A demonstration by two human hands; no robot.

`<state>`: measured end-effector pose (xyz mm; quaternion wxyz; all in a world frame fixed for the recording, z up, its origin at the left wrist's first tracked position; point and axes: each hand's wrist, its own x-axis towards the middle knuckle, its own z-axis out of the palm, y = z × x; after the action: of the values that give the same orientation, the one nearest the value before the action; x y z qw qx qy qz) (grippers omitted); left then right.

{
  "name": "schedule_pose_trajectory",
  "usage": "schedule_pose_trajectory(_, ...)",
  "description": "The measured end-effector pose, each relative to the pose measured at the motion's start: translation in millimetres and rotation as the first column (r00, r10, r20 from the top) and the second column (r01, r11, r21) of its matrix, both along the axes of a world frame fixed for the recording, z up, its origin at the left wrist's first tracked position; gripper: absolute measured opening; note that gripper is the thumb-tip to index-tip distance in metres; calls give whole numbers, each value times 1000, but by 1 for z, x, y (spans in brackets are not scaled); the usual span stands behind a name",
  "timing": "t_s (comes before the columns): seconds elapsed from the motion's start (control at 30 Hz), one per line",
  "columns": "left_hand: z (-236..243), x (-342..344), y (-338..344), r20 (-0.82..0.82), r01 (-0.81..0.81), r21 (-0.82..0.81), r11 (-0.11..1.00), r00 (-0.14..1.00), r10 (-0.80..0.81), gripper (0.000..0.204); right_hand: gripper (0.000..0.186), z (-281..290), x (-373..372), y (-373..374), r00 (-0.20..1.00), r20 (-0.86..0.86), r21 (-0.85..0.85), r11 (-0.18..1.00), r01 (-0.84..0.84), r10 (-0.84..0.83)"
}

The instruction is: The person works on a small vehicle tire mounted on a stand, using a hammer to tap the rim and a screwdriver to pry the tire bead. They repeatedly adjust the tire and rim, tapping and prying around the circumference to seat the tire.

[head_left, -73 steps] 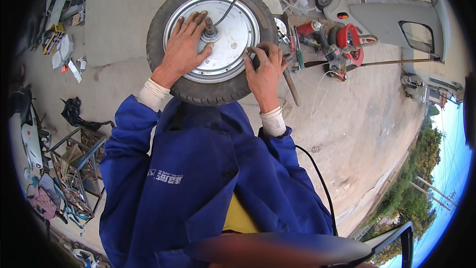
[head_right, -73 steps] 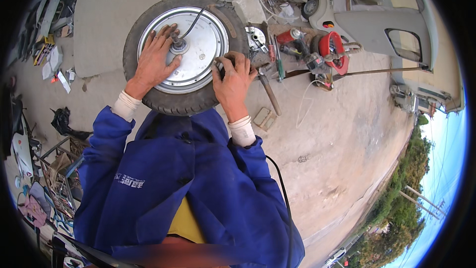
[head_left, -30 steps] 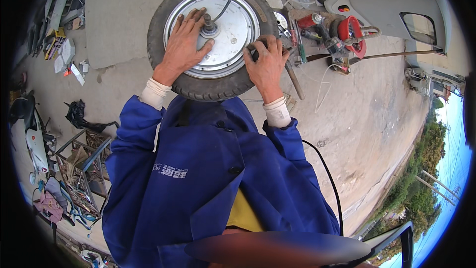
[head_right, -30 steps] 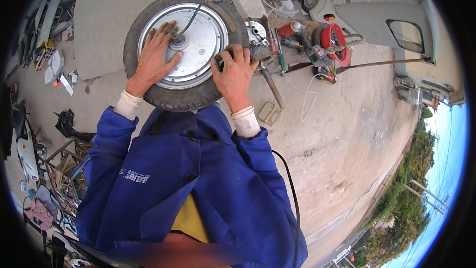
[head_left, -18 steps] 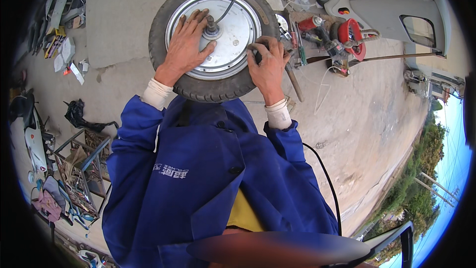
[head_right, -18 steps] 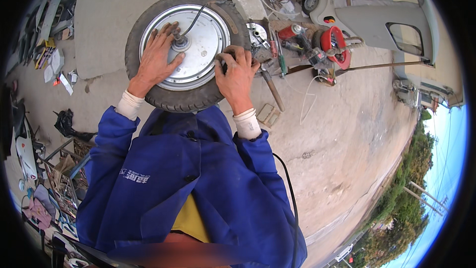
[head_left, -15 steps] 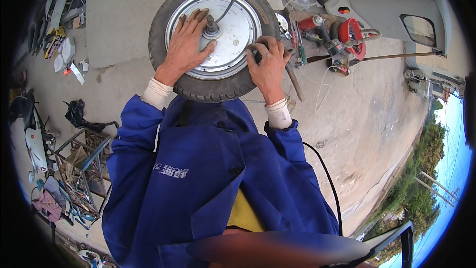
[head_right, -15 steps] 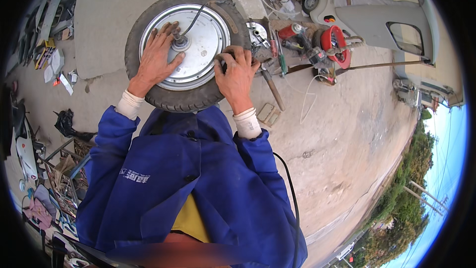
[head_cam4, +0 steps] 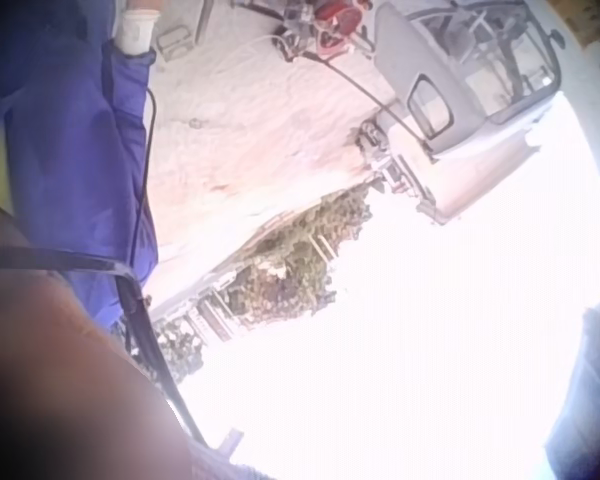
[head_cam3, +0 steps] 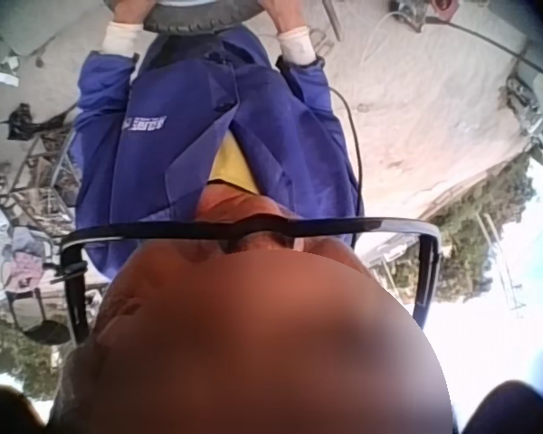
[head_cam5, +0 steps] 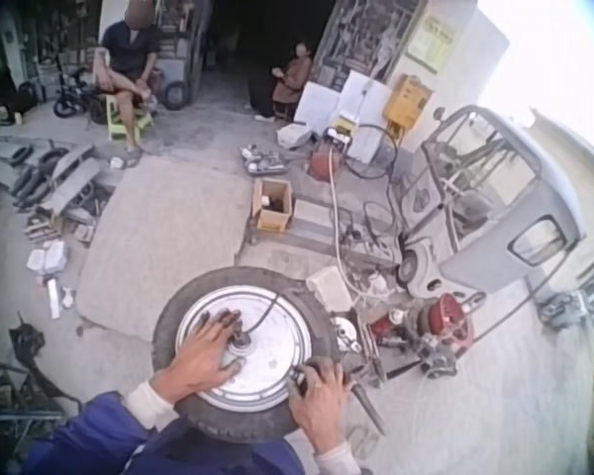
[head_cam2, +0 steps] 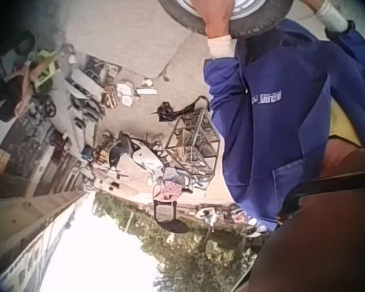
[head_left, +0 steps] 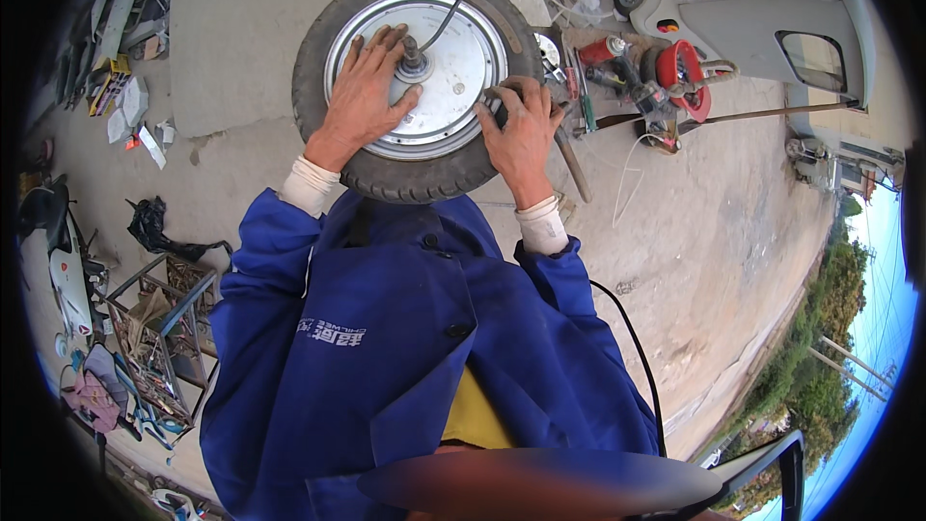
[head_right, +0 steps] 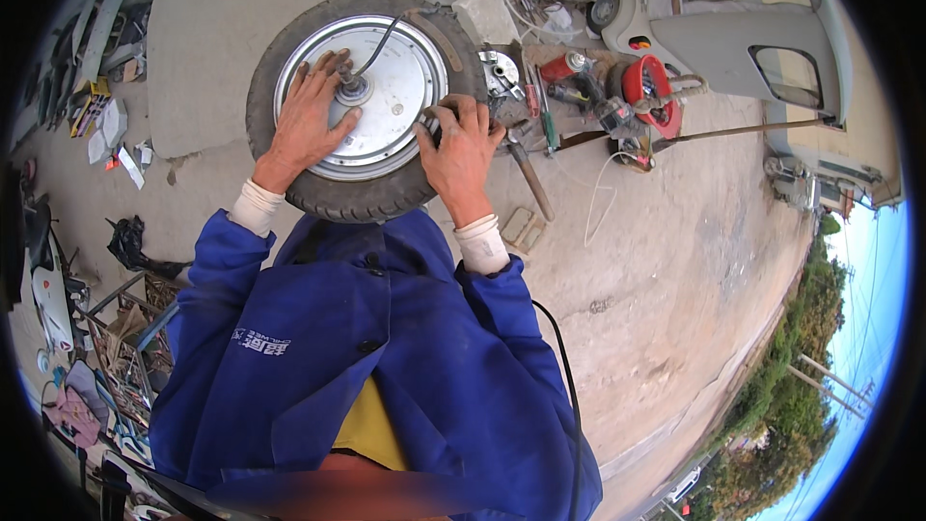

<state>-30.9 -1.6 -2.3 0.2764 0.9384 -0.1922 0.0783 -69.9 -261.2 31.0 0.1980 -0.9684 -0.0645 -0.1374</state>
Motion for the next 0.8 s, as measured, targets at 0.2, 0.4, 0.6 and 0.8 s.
schedule_pose_trajectory(0.2, -3, 0, -1, 28, -3, 2, 1000, 1000, 3, 71, 19, -1, -2, -2, 999, -15, 38, 999, -33, 33)
schedule_pose_trajectory(0.4, 1, 0, -2, 3, -9, 11, 1000, 1000, 9, 70, 20, 1, -1, 1, 999, -34, -44, 999, -16, 15)
schedule_pose_trajectory(0.6, 0, 0, -2, 4, -15, 9, 1000, 1000, 15, 72, 24, 0, -1, 0, 1000, -16, -17, 1000, -14, 14)
schedule_pose_trajectory(0.8, -1, -1, -2, 6, -17, 17, 1000, 1000, 17, 72, 25, 2, -2, 0, 998, -45, -48, 998, -36, 34)
